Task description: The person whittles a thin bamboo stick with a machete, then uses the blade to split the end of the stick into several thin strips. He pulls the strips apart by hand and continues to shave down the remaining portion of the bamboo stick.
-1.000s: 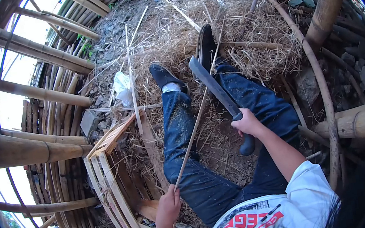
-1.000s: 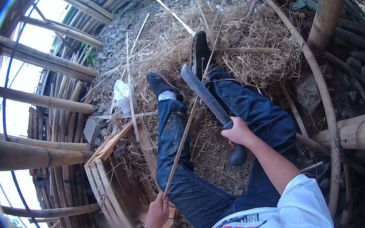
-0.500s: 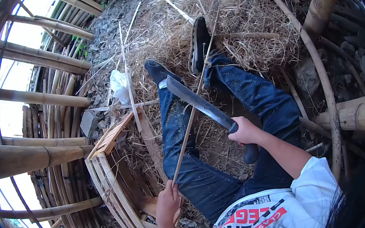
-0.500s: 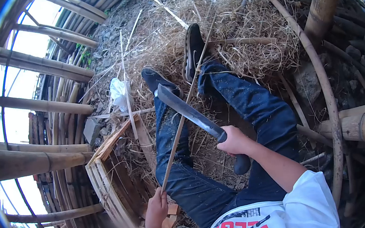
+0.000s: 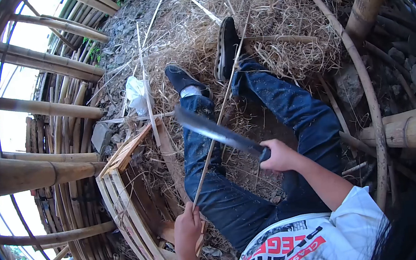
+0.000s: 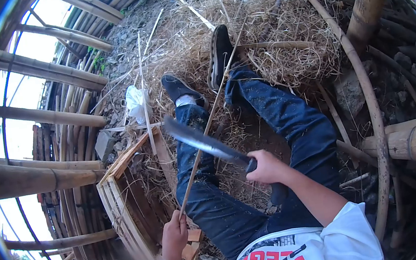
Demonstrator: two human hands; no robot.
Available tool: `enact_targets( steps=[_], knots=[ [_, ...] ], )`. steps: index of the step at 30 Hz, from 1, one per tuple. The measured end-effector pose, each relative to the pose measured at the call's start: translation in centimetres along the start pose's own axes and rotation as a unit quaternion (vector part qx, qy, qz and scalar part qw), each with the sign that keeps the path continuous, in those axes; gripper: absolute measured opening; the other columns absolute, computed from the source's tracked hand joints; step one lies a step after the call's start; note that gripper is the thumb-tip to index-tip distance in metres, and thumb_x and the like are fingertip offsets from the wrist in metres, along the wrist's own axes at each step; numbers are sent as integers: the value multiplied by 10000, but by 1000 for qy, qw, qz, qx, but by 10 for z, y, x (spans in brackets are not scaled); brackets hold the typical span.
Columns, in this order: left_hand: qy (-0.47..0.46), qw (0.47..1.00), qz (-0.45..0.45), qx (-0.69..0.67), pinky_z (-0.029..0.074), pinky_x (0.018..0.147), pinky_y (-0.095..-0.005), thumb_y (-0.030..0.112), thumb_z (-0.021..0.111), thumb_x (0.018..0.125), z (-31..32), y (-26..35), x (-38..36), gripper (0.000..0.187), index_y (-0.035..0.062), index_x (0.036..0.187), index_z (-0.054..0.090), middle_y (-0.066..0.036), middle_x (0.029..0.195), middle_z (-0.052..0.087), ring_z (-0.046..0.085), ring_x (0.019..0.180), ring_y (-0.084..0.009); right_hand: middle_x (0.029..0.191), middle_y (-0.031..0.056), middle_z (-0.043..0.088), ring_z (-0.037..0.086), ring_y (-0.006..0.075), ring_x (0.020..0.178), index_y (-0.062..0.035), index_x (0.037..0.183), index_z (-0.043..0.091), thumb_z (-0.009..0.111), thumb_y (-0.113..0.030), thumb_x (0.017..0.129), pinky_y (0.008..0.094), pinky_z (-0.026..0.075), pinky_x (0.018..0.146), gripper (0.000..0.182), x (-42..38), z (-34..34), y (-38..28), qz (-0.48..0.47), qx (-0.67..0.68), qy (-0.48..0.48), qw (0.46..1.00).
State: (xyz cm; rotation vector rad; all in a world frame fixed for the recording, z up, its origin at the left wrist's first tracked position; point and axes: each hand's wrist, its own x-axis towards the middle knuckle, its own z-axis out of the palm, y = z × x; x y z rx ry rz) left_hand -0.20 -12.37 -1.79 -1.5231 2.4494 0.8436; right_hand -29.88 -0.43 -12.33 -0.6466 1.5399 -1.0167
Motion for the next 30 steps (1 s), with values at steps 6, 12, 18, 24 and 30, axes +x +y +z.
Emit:
enact_targets(
  steps=[6, 12, 18, 24, 30],
  knots=[
    [63, 997, 26, 38, 407, 564, -524, 216, 540, 949, -2, 18, -6, 205, 43, 855, 483, -231, 632, 553, 569, 643, -448, 582, 51, 560, 575, 140, 442, 29, 1104, 565, 659, -55, 692, 308, 476, 409, 431, 4, 14, 7, 2, 80, 126, 989],
    [90, 994, 20, 52, 443, 566, -493, 231, 576, 928, -3, 15, -3, 198, 50, 857, 537, -208, 638, 584, 598, 639, -418, 722, 102, 651, 656, 203, 682, 33, 1046, 640, 753, -207, 642, 348, 528, 657, 483, -17, 16, 10, -29, -69, 51, 996],
    [140, 989, 23, 47, 472, 553, -457, 267, 619, 912, -5, 19, -15, 241, 34, 878, 569, -201, 647, 610, 623, 627, -397, 620, 56, 588, 568, 131, 437, 52, 1048, 568, 767, -89, 672, 285, 469, 396, 448, 12, -20, 1, 25, 49, 117, 992],
    [153, 987, 35, 27, 475, 549, -436, 300, 644, 903, 1, 17, -11, 279, 30, 866, 591, -203, 658, 614, 625, 622, -389, 580, 46, 549, 572, 148, 439, 25, 989, 534, 685, -7, 697, 311, 476, 392, 330, 22, -22, 0, 16, 77, 187, 979],
    [138, 990, 35, 15, 467, 553, -431, 304, 655, 898, 6, 16, -5, 288, 24, 867, 596, -205, 659, 610, 622, 622, -388, 685, 125, 641, 651, 205, 561, -1, 1126, 603, 689, -121, 669, 353, 531, 535, 480, -10, 24, 20, 21, 2, 91, 996]
  ],
)
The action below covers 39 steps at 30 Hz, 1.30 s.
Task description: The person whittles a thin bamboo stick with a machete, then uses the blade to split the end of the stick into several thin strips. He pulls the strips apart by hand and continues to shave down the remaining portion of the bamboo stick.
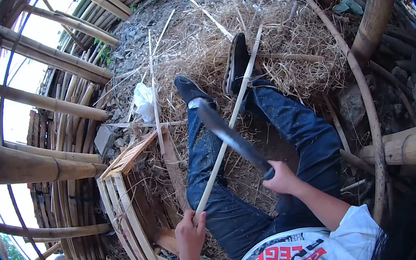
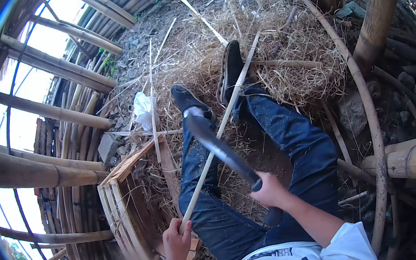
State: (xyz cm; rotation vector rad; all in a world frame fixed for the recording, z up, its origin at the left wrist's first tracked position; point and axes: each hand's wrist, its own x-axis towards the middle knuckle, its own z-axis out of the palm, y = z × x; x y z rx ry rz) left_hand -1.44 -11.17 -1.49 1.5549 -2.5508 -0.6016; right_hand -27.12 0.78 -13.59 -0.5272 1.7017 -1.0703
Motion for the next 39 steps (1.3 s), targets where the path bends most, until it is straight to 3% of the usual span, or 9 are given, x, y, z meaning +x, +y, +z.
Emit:
enact_targets(
  steps=[1, 5, 10, 14, 19, 21, 24, 30, 39],
  knots=[
    [-3, 1000, 0, 0, 467, 553, -431, 304, 655, 898, 1, -2, -1, 288, 24, 867, 596, -205, 659, 610, 622, 622, -388, 756, 160, 662, 678, 255, 691, -1, 1083, 638, 693, -160, 652, 376, 531, 649, 462, 0, 8, 7, -36, -60, -17, 997],
    [-17, 999, -30, -41, 473, 566, -433, 300, 658, 897, -5, -3, -5, 283, 23, 886, 601, -204, 677, 621, 630, 641, -388, 775, 175, 668, 674, 278, 742, 26, 1017, 653, 707, -192, 627, 373, 520, 699, 450, 5, 7, 4, -69, -76, 9, 995],
    [-10, 999, -17, -28, 480, 573, -425, 301, 660, 896, -11, 0, -10, 279, 28, 912, 607, -203, 689, 630, 641, 654, -383, 595, 73, 591, 574, 157, 421, 17, 996, 593, 656, -47, 692, 316, 474, 400, 317, 28, -17, -18, 2, 43, 55, 998],
    [-16, 999, -25, -31, 482, 575, -423, 305, 676, 881, -6, -5, -9, 281, 35, 913, 607, -196, 694, 635, 641, 651, -378, 590, 78, 595, 607, 177, 448, 16, 981, 582, 656, -46, 692, 328, 490, 421, 304, 29, -21, -18, -11, 11, 99, 995],
    [-11, 1000, -17, -23, 485, 580, -421, 278, 709, 849, -6, -2, -7, 278, 32, 915, 599, -187, 706, 642, 644, 652, -371, 758, 192, 665, 687, 314, 729, 25, 1092, 614, 680, -161, 667, 389, 531, 663, 468, 2, 10, 3, -69, -81, 73, 992],
    [7, 999, 18, -33, 462, 544, -312, 156, 728, 827, 1, -11, -8, 221, 1, 892, 583, -150, 661, 639, 621, 560, -196, 787, 221, 664, 687, 334, 774, 29, 1096, 616, 679, -161, 668, 399, 527, 686, 472, -16, 25, 1, -88, -74, 13, 993],
    [-31, 998, -33, -49, 498, 592, -407, 200, 720, 833, -4, -6, -10, 243, 33, 930, 572, -180, 725, 653, 656, 659, -358, 796, 246, 662, 681, 361, 786, 33, 1091, 627, 676, -160, 669, 405, 527, 716, 466, -35, 42, -2, -115, -81, -57, 988],
    [-132, 979, -67, -141, 518, 615, -394, 109, 655, 859, -13, -14, -20, 222, 57, 1043, 543, -177, 751, 668, 670, 671, -350, 789, 216, 667, 683, 333, 751, 8, 990, 661, 689, -163, 638, 394, 523, 675, 392, -17, 20, -18, -128, -136, -40, 982],
    [-13, 1000, -22, -18, 491, 589, -417, 122, 624, 885, -10, 0, -28, 187, 55, 1050, 567, -199, 733, 644, 651, 663, -359, 605, 123, 609, 626, 238, 488, 2, 892, 563, 651, -84, 679, 374, 522, 496, 245, 18, -44, -35, -13, -38, 120, 992]
  ],
)
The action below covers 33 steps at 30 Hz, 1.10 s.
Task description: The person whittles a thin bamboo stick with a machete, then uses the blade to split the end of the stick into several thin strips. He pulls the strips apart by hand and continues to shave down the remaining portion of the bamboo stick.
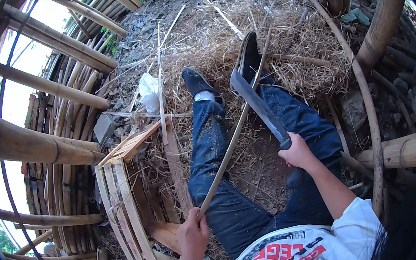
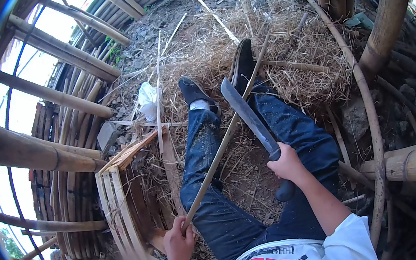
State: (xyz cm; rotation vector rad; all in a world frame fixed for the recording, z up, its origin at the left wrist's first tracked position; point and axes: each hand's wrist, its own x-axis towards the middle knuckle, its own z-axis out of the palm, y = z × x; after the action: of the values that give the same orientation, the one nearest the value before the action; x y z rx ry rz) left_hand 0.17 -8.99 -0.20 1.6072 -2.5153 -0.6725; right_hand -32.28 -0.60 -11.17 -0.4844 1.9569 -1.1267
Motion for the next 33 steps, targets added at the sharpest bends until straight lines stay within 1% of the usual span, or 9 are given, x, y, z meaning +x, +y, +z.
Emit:
enact_targets(
  steps=[3, 7, 9, 14, 17, 22, 27, 29, 33],
  knots=[
    [28, 1000, -13, -5, 491, 602, -423, 141, 598, 906, 2, 12, -2, 165, 55, 1047, 589, -199, 751, 647, 648, 680, -370, 607, 127, 612, 640, 245, 500, 6, 855, 534, 652, -87, 688, 377, 524, 500, 224, -4, 17, 27, -53, -27, 22, 998],
    [61, 998, -3, -3, 496, 625, -418, 152, 573, 923, 6, 3, 2, 170, 50, 1053, 613, -195, 779, 655, 650, 706, -372, 618, 152, 619, 664, 264, 560, 38, 955, 582, 670, -117, 694, 389, 526, 552, 316, -43, 42, 19, -37, 5, -8, 999],
    [53, 998, -22, -4, 513, 632, -371, 171, 564, 935, 8, -5, 3, 198, 43, 1072, 628, -171, 828, 686, 680, 709, -311, 636, 156, 627, 666, 267, 568, 38, 985, 584, 674, -125, 699, 390, 522, 562, 341, -62, 45, 12, -54, -19, -40, 998],
    [83, 996, 9, -10, 503, 616, -363, 169, 561, 939, 6, -8, 4, 203, 24, 1064, 628, -164, 825, 684, 666, 677, -303, 724, 200, 657, 691, 325, 702, 15, 1056, 599, 693, -169, 698, 398, 536, 642, 414, -89, 55, 20, -117, -98, -122, 981],
    [90, 996, 9, 1, 494, 616, -372, 152, 550, 939, 3, -7, 2, 193, 24, 1062, 626, -161, 816, 676, 650, 679, -311, 735, 204, 662, 695, 319, 714, 5, 1053, 610, 707, -178, 696, 389, 537, 654, 413, -88, 40, -5, -54, -89, -199, 974],
    [104, 993, 42, 27, 481, 686, -404, 129, 524, 939, 6, -12, -2, 185, 35, 1062, 624, -169, 852, 648, 626, 773, -337, 755, 195, 672, 693, 320, 702, -5, 1013, 634, 726, -219, 709, 383, 537, 645, 384, -78, 24, -6, -154, -91, -101, 979],
    [84, 995, 12, 47, 438, 776, -438, 169, 495, 953, 11, -10, -4, 211, 9, 1031, 607, -177, 901, 605, 587, 870, -347, 785, 190, 678, 683, 343, 758, -21, 1009, 632, 730, -226, 719, 400, 549, 683, 368, -71, 10, -9, -168, -148, -38, 974],
    [86, 994, 10, 60, 411, 791, -440, 175, 494, 953, 15, -12, -4, 203, 26, 1040, 600, -163, 897, 583, 561, 877, -334, 819, 166, 684, 682, 331, 767, -47, 1017, 629, 735, -216, 722, 399, 550, 685, 356, -66, 9, -4, -252, -212, 28, 944],
    [91, 989, -8, 115, 367, 836, -458, 189, 498, 954, 17, -11, -1, 208, 55, 1090, 579, -157, 945, 571, 532, 937, -316, 903, 157, 691, 681, 333, 799, -71, 1067, 611, 745, -223, 723, 404, 550, 703, 399, -65, 12, 6, -331, -250, 25, 909]
  ],
)
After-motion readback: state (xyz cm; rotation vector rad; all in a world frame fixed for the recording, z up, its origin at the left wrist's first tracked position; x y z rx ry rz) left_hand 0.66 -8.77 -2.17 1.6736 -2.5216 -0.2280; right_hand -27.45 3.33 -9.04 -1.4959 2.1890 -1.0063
